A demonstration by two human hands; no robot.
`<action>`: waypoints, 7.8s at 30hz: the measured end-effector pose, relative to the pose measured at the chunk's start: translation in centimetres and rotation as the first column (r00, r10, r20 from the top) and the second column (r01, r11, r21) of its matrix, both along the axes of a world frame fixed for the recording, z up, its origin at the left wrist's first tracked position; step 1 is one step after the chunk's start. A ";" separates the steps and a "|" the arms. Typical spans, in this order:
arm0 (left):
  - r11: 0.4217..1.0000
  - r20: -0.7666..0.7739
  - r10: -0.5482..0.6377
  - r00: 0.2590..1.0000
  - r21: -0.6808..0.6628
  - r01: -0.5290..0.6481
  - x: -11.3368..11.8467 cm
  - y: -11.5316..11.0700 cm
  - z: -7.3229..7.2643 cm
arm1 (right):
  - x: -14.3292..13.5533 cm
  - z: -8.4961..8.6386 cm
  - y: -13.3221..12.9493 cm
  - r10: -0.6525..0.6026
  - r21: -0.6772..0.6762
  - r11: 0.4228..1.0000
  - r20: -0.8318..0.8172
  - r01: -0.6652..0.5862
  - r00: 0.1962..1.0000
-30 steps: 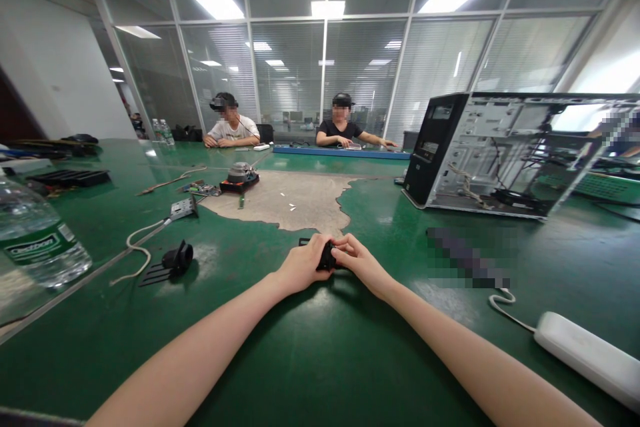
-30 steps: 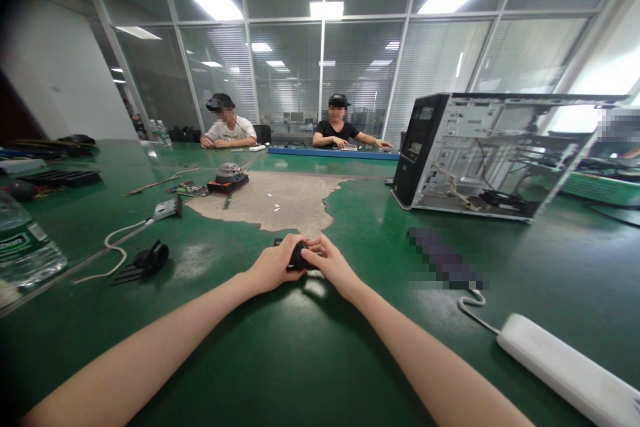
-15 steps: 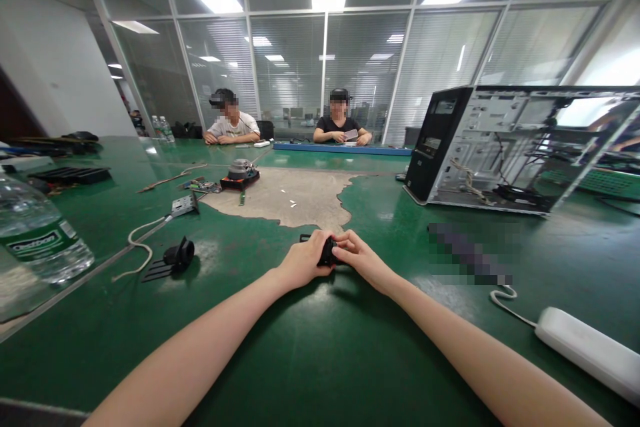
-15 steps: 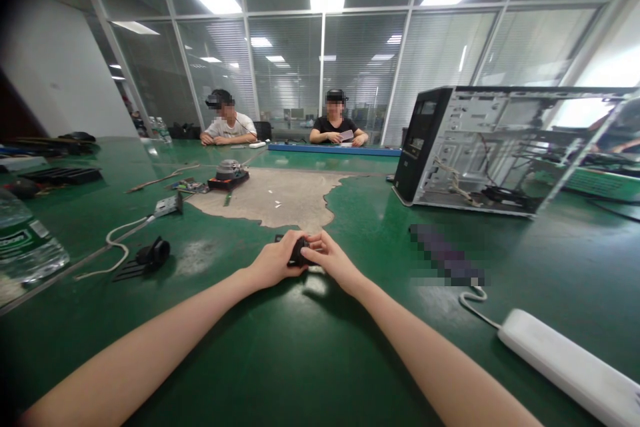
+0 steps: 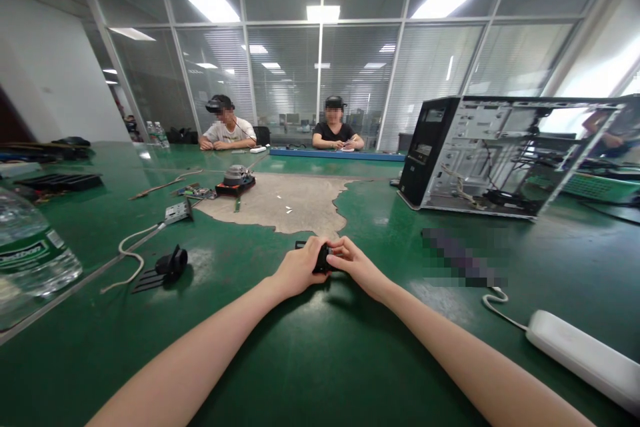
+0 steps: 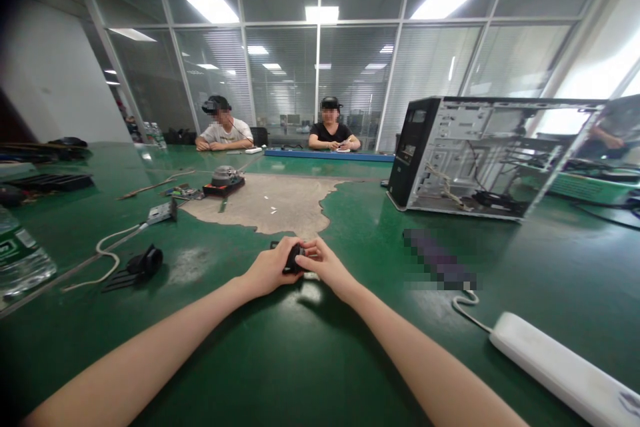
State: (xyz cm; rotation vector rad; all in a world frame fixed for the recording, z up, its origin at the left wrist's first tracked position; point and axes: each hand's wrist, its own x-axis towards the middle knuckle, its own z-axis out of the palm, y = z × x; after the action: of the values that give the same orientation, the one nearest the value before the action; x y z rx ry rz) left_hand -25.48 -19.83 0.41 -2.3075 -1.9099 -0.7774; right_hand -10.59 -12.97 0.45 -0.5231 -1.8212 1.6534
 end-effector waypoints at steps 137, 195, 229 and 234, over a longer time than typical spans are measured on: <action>1.000 0.009 0.014 1.000 -0.023 -0.014 0.0 0.0 0.2 | -0.3 -0.1 -0.5 -0.041 0.028 0.999 -0.005 0.041 0.999; 0.998 -0.011 0.037 0.999 -0.052 -0.037 0.2 -0.1 0.3 | -0.5 -0.9 0.2 -0.101 0.053 0.994 0.068 0.097 0.993; 0.998 -0.025 0.040 0.999 -0.040 -0.041 0.3 0.0 0.2 | -0.2 -0.6 0.3 -0.062 0.029 0.998 0.052 0.061 0.997; 0.998 -0.016 0.040 0.999 -0.039 -0.041 0.4 -0.1 0.4 | 0.1 -0.1 0.1 0.047 -0.014 0.999 0.009 -0.047 0.999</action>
State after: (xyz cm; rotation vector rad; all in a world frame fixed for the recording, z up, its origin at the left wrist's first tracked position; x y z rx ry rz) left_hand -25.09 -19.97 0.78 -2.2819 -1.9771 -0.7224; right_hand -10.50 -12.83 0.35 -0.4988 -1.8431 1.6986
